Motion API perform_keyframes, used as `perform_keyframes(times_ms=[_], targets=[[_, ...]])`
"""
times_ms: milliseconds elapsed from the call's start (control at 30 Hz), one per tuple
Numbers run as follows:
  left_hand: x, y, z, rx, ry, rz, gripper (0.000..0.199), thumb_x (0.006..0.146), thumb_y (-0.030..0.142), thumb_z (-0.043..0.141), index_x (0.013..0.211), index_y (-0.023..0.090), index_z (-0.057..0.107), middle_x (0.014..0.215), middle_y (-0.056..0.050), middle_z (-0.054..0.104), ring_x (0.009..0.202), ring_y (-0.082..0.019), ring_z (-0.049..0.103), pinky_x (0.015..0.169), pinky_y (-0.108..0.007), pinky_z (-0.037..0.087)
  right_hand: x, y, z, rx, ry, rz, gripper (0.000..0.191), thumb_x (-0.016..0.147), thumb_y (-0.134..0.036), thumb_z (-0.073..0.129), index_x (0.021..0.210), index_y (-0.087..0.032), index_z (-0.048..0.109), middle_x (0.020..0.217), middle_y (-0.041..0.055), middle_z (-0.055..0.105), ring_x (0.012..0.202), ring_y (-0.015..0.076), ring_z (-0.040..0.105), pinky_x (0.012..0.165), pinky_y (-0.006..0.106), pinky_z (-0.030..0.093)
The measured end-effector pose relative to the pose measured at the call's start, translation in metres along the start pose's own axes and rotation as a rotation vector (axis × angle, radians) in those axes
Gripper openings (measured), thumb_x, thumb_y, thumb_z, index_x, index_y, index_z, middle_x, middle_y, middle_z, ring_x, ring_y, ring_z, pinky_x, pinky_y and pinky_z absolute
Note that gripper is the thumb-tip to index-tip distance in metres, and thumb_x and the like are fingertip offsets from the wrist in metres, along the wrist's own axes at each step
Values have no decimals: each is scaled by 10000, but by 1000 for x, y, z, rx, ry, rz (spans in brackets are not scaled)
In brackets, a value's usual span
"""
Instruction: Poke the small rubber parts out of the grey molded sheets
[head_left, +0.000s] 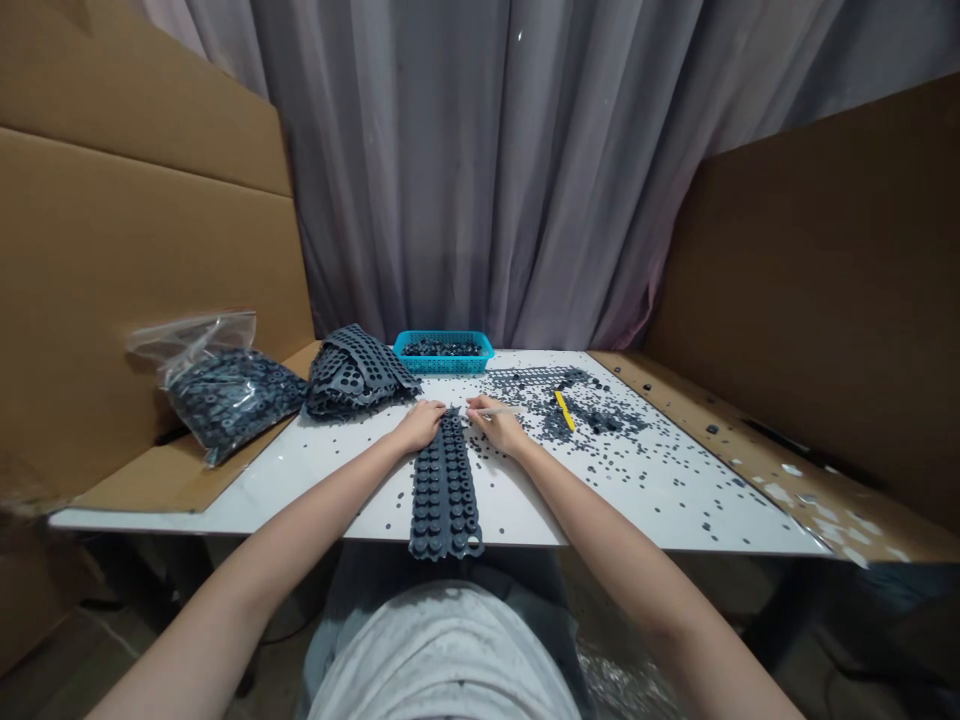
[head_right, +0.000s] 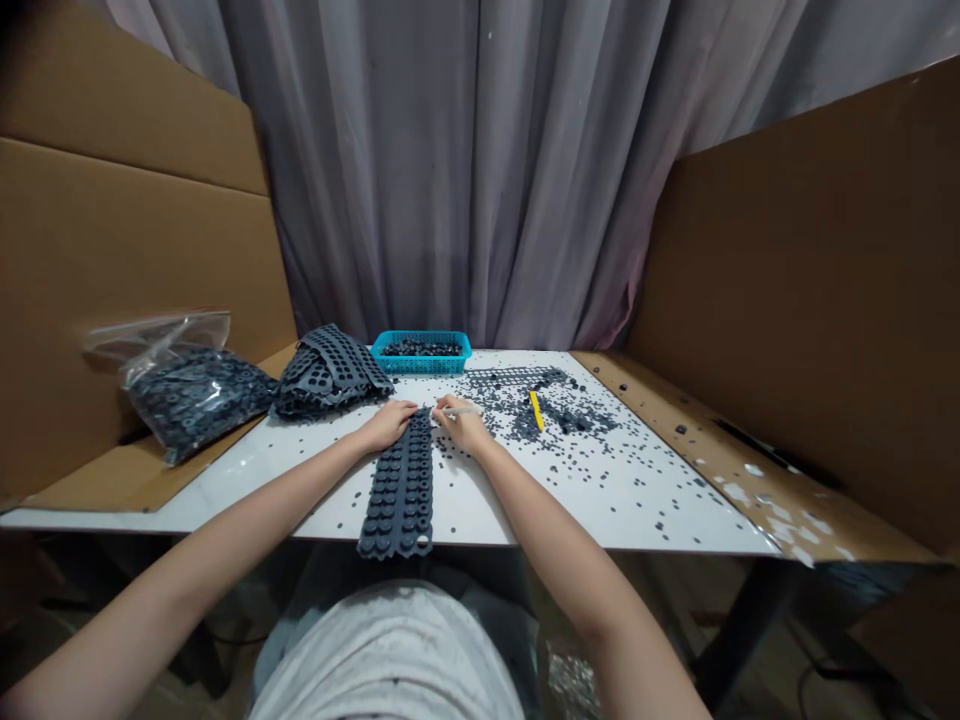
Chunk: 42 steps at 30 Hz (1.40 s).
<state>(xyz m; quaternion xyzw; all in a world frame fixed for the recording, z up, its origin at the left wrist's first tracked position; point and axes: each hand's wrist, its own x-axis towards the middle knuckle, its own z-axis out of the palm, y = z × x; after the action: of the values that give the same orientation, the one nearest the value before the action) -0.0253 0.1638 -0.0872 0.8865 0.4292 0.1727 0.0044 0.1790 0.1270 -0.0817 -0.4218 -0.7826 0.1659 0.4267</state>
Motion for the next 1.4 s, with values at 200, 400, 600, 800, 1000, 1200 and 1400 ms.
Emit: perform_keyframes(times_ms=[200, 400, 600, 800, 1000, 1200, 1400], targets=[[8, -8, -4, -30, 102, 3, 325, 913, 305, 548, 1216, 188, 534, 1288, -101, 515, 1102, -246, 546, 916, -472, 468, -2, -11, 12, 164, -100, -20, 208, 878, -364, 514, 881, -179, 609, 967, 71, 686, 851, 189, 634, 760, 316, 486], [0, -15, -9, -103, 97, -14, 365, 923, 323, 519, 1265, 198, 520, 1408, -107, 425, 1273, -289, 409, 1041, -537, 327, -1, 3, 16, 234, -150, 10, 266, 856, -432, 550, 862, -176, 624, 1002, 86, 697, 840, 190, 645, 760, 328, 502], [-18, -15, -20, -164, -57, -15, 519, 870, 480, 516, 1304, 197, 543, 1480, -109, 359, 1360, -291, 306, 1123, -418, 232, 0, 4, 17, 196, -178, -15, 251, 871, -401, 545, 919, -172, 633, 951, 82, 700, 839, 196, 640, 752, 322, 492], [-22, -10, -20, -171, -250, -83, 768, 803, 667, 474, 1425, 229, 368, 1541, -117, 207, 1415, -338, 141, 1120, -540, 105, 3, -3, 17, 54, -195, -65, 99, 861, -251, 565, 908, -191, 627, 928, 54, 683, 872, 197, 605, 810, 322, 442], [-23, -5, -23, -144, -355, -116, 844, 803, 699, 418, 1478, 234, 217, 1561, -108, 64, 1427, -328, 16, 1107, -565, 22, 11, 0, 20, -44, -159, -48, 38, 837, -202, 578, 857, -189, 608, 825, 47, 627, 854, 203, 557, 794, 304, 413], [-23, -2, -26, -131, -373, -128, 837, 811, 689, 405, 1484, 241, 188, 1561, -108, 33, 1426, -326, -8, 1102, -571, 22, 8, 4, 5, -11, -24, 31, 173, 910, -302, 451, 910, -178, 571, 899, 71, 627, 886, 221, 553, 810, 346, 422], [-23, -4, -23, -135, -358, -127, 812, 811, 683, 420, 1473, 255, 226, 1561, -103, 63, 1427, -323, 9, 1100, -575, 46, -3, -4, 5, 165, -206, 14, 228, 896, -391, 496, 882, -191, 605, 941, 51, 701, 865, 190, 627, 757, 310, 489]])
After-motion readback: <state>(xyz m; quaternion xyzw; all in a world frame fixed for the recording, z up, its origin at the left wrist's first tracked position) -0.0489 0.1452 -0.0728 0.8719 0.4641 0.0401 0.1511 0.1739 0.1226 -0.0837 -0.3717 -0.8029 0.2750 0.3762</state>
